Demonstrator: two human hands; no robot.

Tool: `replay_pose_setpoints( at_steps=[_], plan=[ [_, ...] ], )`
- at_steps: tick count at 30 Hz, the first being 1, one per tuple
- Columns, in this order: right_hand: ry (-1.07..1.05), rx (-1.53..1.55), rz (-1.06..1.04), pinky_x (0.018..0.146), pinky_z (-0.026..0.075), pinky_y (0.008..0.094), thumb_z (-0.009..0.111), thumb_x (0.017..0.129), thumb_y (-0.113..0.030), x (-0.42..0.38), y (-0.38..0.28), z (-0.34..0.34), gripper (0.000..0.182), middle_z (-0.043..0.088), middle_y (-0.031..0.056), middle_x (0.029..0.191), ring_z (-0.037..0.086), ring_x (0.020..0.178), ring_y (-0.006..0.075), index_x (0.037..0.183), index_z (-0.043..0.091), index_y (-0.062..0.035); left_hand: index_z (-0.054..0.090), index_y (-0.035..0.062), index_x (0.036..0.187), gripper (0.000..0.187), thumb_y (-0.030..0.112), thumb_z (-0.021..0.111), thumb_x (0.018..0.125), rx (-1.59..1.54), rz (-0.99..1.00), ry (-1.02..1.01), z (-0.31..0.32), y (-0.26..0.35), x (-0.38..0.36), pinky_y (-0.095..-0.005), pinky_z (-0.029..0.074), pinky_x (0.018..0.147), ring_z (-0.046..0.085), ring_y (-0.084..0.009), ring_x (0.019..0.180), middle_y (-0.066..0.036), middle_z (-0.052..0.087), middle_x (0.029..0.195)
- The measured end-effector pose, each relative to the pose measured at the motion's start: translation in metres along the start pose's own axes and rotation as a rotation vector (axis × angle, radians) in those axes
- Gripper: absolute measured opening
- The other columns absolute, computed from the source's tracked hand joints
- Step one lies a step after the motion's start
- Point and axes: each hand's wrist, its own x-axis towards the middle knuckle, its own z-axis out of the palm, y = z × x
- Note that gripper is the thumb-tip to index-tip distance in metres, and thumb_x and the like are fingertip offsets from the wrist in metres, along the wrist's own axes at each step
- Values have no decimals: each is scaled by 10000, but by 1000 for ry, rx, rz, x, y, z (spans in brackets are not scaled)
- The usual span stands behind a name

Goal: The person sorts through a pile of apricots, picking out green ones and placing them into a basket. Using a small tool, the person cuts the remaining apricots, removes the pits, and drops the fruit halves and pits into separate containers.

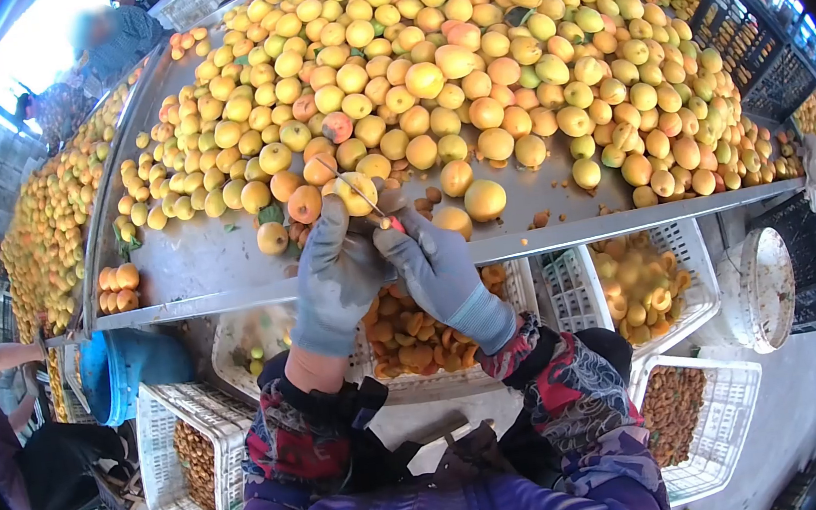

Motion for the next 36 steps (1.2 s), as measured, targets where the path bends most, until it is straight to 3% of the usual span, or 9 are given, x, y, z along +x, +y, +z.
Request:
replay_pose_setpoints(
  at_steps=[6,10,12,16,24,28,30,34,36],
  plan=[
    [-87,-96,-60,491,335,197,505,986,-242,0,1,-6,275,447,-44,637,382,570,28,1064,548,19,505,19,1292,397,150,587,926,873,321,48,16,30,-4,-316,480,876,586,-156,994,-72,613,1118],
    [-124,0,13,473,343,202,505,984,-254,1,-2,-6,291,455,-38,620,401,535,29,1070,547,21,504,26,1296,379,120,559,933,906,315,67,21,25,-6,-309,502,842,604,-162,974,-83,607,1132],
    [-89,-30,-34,468,345,205,504,985,-262,0,-5,-5,293,453,-38,612,405,525,29,1057,550,18,503,33,1300,371,118,545,940,285,243,52,19,12,-6,-302,516,814,615,-167,956,-81,603,1141],
    [-105,-3,16,466,349,207,498,986,-270,-2,-2,-7,289,444,-41,596,409,523,25,1025,551,11,501,28,1301,369,130,535,948,141,106,89,17,9,-10,-318,520,813,613,-175,967,-85,598,1150],
    [-168,38,46,456,332,203,509,981,-287,0,-1,-12,296,431,-46,588,395,511,25,1014,550,4,515,-7,1273,384,100,598,914,1090,462,12,24,27,-7,-242,511,751,619,-131,909,-80,622,1103],
    [-114,61,49,453,327,204,513,980,-285,-1,-5,-8,291,425,-48,588,390,514,21,1018,551,1,536,-6,1247,369,102,615,903,528,328,115,24,13,-8,-250,513,754,620,-132,910,-72,630,1083],
    [-84,54,55,453,329,207,514,980,-283,0,-6,-6,289,426,-47,590,392,517,21,1014,550,2,528,-5,1249,390,68,631,880,173,-30,145,20,13,-11,-255,519,755,623,-137,908,-71,630,1085],
    [-95,-53,-47,456,335,219,508,981,-262,0,3,-11,281,424,-36,587,397,524,31,1038,554,9,509,-4,1269,411,84,628,885,250,65,132,23,15,-10,-256,523,756,624,-139,896,-66,627,1075],
    [-114,-82,-81,457,337,223,505,981,-257,2,5,-11,285,425,-31,586,397,524,36,1062,557,11,499,1,1281,397,132,593,919,1094,441,66,22,19,-9,-257,520,775,623,-147,888,-62,624,1058]
  ],
)
